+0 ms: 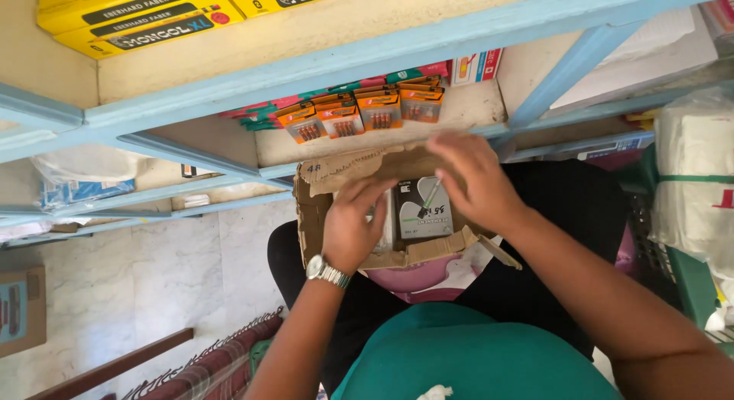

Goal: Organizing and restocking various items including pencil boxes and electrical components on storage shelves.

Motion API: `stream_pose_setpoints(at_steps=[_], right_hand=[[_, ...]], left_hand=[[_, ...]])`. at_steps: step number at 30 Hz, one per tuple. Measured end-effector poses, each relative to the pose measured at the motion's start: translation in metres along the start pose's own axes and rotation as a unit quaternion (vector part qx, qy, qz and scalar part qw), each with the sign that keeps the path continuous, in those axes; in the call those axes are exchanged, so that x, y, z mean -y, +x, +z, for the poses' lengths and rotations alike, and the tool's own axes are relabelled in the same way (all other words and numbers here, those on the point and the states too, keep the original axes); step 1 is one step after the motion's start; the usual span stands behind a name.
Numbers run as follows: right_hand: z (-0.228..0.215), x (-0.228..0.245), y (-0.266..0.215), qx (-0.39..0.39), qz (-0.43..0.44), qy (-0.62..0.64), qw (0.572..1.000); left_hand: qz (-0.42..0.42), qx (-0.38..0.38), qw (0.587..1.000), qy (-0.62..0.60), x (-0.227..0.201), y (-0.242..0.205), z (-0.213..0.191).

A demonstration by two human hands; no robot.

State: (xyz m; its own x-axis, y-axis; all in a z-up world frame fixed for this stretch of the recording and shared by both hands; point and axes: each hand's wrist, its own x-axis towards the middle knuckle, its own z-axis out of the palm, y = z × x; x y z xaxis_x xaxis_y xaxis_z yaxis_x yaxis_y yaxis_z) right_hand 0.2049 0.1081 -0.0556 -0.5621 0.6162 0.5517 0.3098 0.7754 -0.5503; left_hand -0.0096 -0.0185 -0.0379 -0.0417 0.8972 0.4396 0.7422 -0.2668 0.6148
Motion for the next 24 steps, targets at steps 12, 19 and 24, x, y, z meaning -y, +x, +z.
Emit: stream_pose_setpoints(at_steps=[12, 19, 24], right_hand=[[0.097, -0.117, -0.115, 0.362, 0.303, 0.175, 0.864], [0.109, -0.127, -0.109, 0.185, 0.198, 0.096, 0.958], [0.141, -0.144, -0.129, 0.294, 0.293, 0.249, 0.875]], left_hand=[[-0.361, 0.198, 0.902, 0.127, 0.116, -0.113, 0.07], [-0.402, 0.264, 0.875, 0.06, 0.089, -0.081, 0.073], [-0.401, 0.258, 0.877, 0.053, 0.068, -0.083, 0.098]])
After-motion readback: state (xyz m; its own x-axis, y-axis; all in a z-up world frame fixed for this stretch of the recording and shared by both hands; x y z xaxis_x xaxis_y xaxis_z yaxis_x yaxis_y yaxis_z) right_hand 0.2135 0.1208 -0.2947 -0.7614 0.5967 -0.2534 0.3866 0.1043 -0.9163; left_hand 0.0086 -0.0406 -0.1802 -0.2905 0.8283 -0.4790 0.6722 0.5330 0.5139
